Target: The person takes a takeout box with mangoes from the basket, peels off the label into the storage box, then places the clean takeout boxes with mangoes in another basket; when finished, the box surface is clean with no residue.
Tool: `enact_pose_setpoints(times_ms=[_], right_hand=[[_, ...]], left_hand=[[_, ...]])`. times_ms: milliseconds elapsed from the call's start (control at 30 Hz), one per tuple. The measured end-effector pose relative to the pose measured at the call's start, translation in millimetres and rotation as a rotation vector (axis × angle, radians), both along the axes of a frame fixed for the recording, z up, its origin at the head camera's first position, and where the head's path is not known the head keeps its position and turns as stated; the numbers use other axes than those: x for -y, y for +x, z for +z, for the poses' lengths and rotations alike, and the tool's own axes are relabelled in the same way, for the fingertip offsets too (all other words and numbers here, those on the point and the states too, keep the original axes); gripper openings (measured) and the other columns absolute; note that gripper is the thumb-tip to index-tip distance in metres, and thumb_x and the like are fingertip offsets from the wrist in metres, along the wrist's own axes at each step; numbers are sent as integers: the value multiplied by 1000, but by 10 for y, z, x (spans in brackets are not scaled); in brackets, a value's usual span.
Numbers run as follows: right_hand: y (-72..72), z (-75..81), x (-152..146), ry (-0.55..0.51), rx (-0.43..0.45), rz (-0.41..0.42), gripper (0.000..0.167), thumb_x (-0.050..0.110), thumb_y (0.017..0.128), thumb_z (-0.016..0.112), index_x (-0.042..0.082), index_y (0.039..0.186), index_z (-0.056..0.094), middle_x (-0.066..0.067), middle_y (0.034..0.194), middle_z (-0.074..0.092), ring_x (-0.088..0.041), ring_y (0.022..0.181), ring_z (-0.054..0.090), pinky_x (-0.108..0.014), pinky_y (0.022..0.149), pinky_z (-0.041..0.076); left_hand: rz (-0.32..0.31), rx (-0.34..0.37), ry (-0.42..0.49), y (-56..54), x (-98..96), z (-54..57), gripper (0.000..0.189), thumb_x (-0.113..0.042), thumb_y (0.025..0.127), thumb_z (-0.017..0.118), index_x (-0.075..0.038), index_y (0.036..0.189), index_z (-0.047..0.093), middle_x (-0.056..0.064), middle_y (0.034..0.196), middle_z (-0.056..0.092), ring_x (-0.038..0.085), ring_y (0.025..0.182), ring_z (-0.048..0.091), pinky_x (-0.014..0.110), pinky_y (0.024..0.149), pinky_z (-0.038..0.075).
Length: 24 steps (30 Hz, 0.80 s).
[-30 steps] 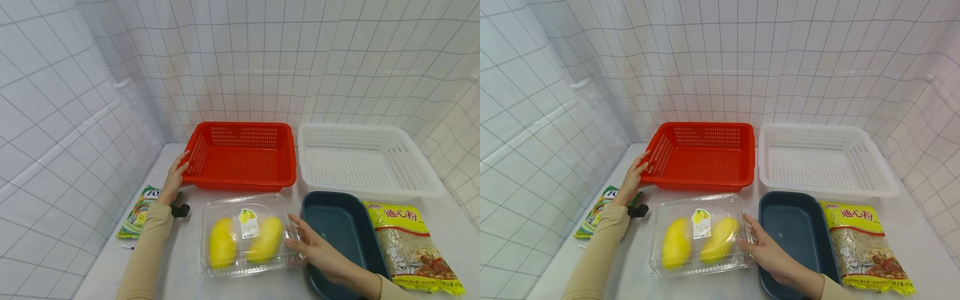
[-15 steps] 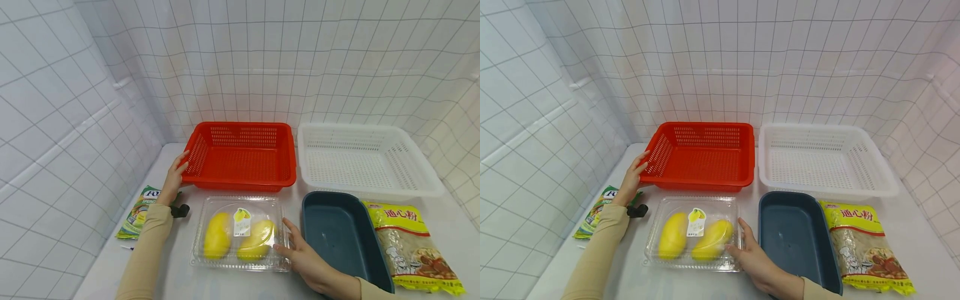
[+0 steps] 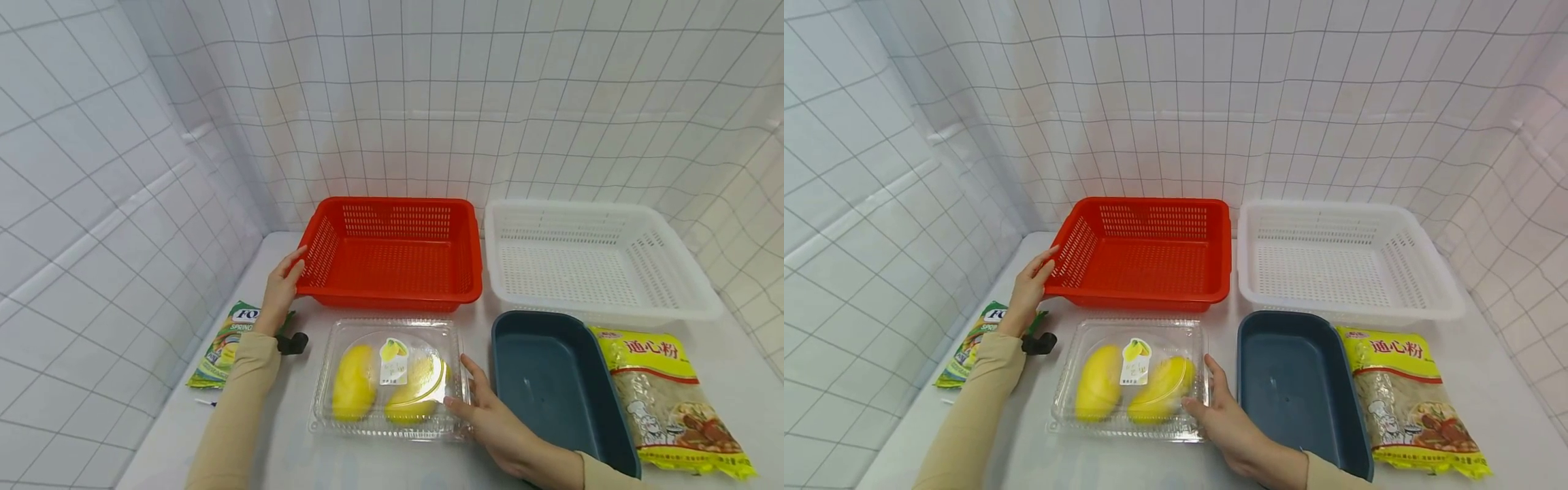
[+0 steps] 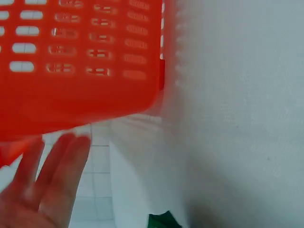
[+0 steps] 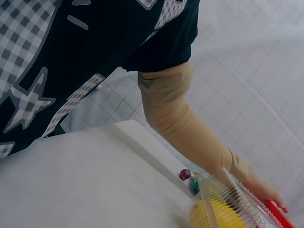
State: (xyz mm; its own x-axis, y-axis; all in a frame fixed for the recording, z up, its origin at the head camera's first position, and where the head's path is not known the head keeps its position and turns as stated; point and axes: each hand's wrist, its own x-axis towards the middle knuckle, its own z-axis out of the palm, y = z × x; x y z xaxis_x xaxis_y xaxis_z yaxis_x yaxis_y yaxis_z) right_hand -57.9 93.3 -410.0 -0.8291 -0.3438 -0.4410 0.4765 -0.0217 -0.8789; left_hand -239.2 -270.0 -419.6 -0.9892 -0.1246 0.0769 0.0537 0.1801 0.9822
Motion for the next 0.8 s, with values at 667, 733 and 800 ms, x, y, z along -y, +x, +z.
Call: enact_pose_setpoints(times_ms=[667,733,800], right_hand=[[0,40,10,-24,30,-13,81,12,95,55,20,151,-4,-24,150,-19,-42,137,-15,-71,100,9],[-1,44,16,-20,27,-16,81,13,95,55,19,150,-4,-23,150,-20,-41,137,-19,-70,101,5],[-1,47,18,-14,17,-24,82,14,95,56,19,150,-3,-24,150,-22,-40,136,-22,-69,102,2]], left_hand=[[-252,-394,-616,1243,-449,465,52,-19,88,70,-18,137,52,2,142,44,25,132,34,57,102,30],[-327,-360,-648,1320,-522,463,56,-26,88,70,-20,139,49,2,145,41,26,135,30,59,103,28],[-396,-306,-674,1360,-578,448,60,-35,88,68,-22,141,46,1,147,38,25,138,25,60,103,27]])
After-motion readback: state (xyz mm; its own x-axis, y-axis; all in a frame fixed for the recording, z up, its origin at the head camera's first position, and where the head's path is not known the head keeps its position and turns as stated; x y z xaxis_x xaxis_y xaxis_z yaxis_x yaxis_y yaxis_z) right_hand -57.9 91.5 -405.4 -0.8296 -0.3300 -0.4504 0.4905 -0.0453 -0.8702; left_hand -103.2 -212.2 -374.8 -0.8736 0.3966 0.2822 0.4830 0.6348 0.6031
